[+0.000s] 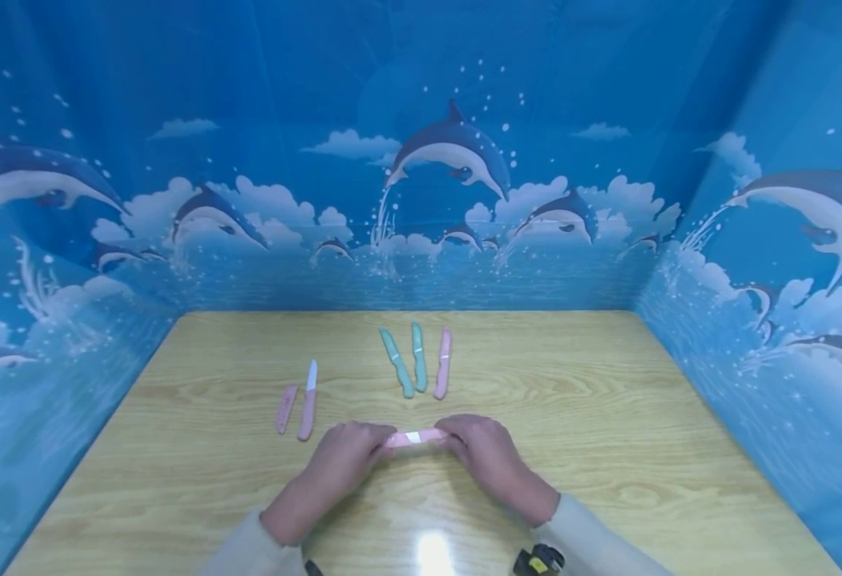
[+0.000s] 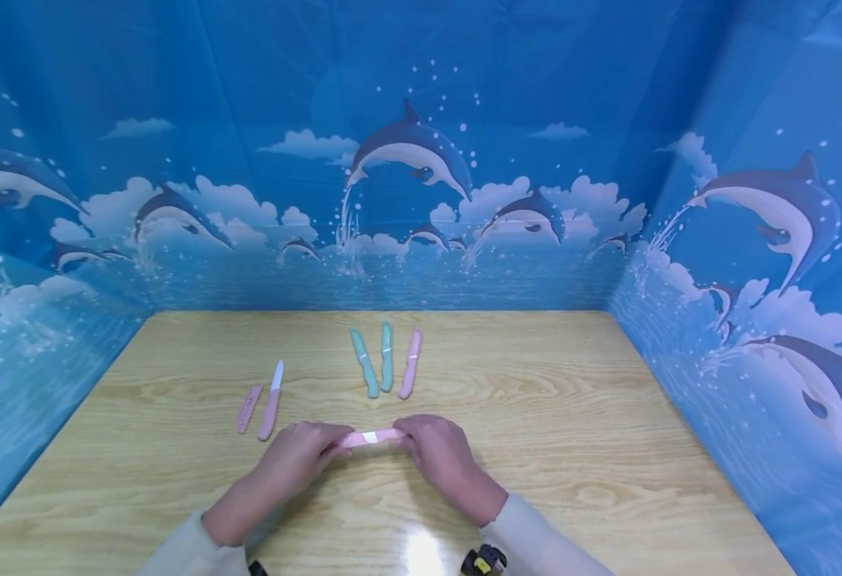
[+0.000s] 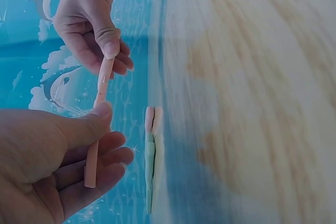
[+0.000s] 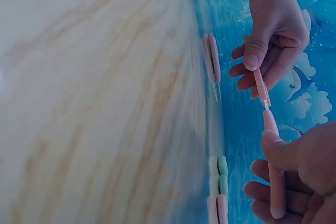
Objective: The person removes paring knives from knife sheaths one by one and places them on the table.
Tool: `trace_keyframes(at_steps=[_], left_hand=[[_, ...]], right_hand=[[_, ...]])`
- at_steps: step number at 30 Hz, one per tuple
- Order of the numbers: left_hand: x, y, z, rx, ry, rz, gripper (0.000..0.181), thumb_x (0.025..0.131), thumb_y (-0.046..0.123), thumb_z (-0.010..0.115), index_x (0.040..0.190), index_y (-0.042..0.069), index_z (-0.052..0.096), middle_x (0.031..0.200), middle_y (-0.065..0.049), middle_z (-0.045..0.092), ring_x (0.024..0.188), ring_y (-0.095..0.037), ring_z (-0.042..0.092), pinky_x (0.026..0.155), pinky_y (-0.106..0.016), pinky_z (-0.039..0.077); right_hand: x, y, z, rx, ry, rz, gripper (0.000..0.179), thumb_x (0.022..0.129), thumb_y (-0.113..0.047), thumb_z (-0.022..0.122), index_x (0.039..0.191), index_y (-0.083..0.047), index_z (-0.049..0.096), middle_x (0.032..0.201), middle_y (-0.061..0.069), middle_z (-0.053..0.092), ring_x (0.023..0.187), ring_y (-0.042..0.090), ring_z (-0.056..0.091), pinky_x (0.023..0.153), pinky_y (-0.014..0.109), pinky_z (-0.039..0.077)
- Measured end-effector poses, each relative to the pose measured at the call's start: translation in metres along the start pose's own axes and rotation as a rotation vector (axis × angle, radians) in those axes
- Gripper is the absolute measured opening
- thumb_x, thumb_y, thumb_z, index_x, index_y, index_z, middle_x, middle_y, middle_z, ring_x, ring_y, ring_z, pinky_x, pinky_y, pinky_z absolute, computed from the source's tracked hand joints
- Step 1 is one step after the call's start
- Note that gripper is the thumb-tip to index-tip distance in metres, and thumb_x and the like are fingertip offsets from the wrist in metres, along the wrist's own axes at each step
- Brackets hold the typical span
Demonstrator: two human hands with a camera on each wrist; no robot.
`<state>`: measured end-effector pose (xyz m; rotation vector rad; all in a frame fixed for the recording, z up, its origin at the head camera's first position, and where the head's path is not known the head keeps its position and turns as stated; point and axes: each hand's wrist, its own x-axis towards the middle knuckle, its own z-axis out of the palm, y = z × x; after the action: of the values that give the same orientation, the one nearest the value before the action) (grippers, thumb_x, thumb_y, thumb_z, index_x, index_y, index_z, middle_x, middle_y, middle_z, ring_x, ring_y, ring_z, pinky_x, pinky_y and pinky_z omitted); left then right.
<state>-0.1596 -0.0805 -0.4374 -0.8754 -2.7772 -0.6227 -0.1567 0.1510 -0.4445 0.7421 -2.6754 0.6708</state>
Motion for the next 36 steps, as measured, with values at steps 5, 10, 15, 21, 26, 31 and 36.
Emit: trace_keyframes(at_steps=[5,10,15,21,26,31,36], left_hand=[[-0.0012,0.0004,-0.0003,-0.009,0.004,-0.001,0.018,0.08,0.018,0.077,0.096,0.012,0.074,0.086,-0.004,0.074,0.072,-0.015,0.07,0.064,-0.026,0.057],[-0.0021,-0.0005,0.0007,-0.009,0.009,0.005,0.018,0.08,0.018,0.077,0.097,0.012,0.074,0.087,-0.004,0.075,0.074,-0.016,0.071,0.065,-0.026,0.058],[-0.0028,-0.0011,0.0008,-0.001,0.003,-0.016,0.018,0.081,0.019,0.076,0.098,0.013,0.074,0.089,-0.003,0.075,0.075,-0.015,0.071,0.065,-0.026,0.058],[-0.0029,-0.0018,0.0007,0.0,0.003,-0.024,0.019,0.081,0.018,0.077,0.099,0.013,0.074,0.09,-0.003,0.075,0.076,-0.016,0.071,0.067,-0.028,0.058],[-0.0029,-0.0024,0.0006,-0.005,0.006,-0.03,0.018,0.08,0.018,0.077,0.097,0.013,0.074,0.088,-0.002,0.074,0.074,-0.016,0.07,0.067,-0.029,0.058],[-0.004,-0.0023,0.0004,-0.01,0.009,-0.028,0.019,0.08,0.017,0.077,0.099,0.012,0.074,0.089,-0.003,0.075,0.076,-0.017,0.071,0.068,-0.03,0.059],[-0.0047,-0.0016,-0.0004,-0.006,0.017,-0.031,0.02,0.08,0.017,0.077,0.099,0.011,0.074,0.091,-0.005,0.075,0.078,-0.019,0.071,0.071,-0.032,0.059]], right_hand=[[-0.001,-0.0007,-0.0005,-0.004,0.0,0.004,0.02,0.081,-0.012,0.076,0.101,-0.01,0.074,0.101,0.005,0.074,0.093,0.019,0.07,0.083,0.034,0.058],[-0.0008,-0.0001,-0.0003,-0.016,-0.009,0.019,0.021,0.082,-0.013,0.075,0.102,-0.012,0.074,0.103,0.003,0.073,0.096,0.019,0.07,0.085,0.033,0.057],[-0.0013,0.0004,0.0003,-0.019,-0.022,0.03,0.019,0.084,-0.014,0.074,0.103,-0.013,0.074,0.103,0.002,0.073,0.096,0.018,0.07,0.084,0.034,0.058],[-0.0018,0.0003,0.0001,-0.015,-0.01,0.03,0.019,0.083,-0.012,0.075,0.102,-0.014,0.074,0.103,0.001,0.073,0.096,0.017,0.069,0.085,0.034,0.057],[-0.002,0.0008,0.0005,-0.018,-0.011,0.034,0.018,0.084,-0.013,0.074,0.102,-0.014,0.073,0.103,0.001,0.073,0.096,0.017,0.069,0.084,0.033,0.057],[-0.0027,0.0006,-0.0004,-0.014,-0.002,0.03,0.02,0.083,-0.012,0.075,0.103,-0.013,0.073,0.103,0.002,0.073,0.096,0.017,0.069,0.085,0.033,0.057],[-0.0026,0.0005,-0.0014,-0.024,0.008,0.031,0.02,0.083,-0.012,0.074,0.104,-0.013,0.073,0.104,0.001,0.073,0.097,0.018,0.069,0.087,0.034,0.057]])
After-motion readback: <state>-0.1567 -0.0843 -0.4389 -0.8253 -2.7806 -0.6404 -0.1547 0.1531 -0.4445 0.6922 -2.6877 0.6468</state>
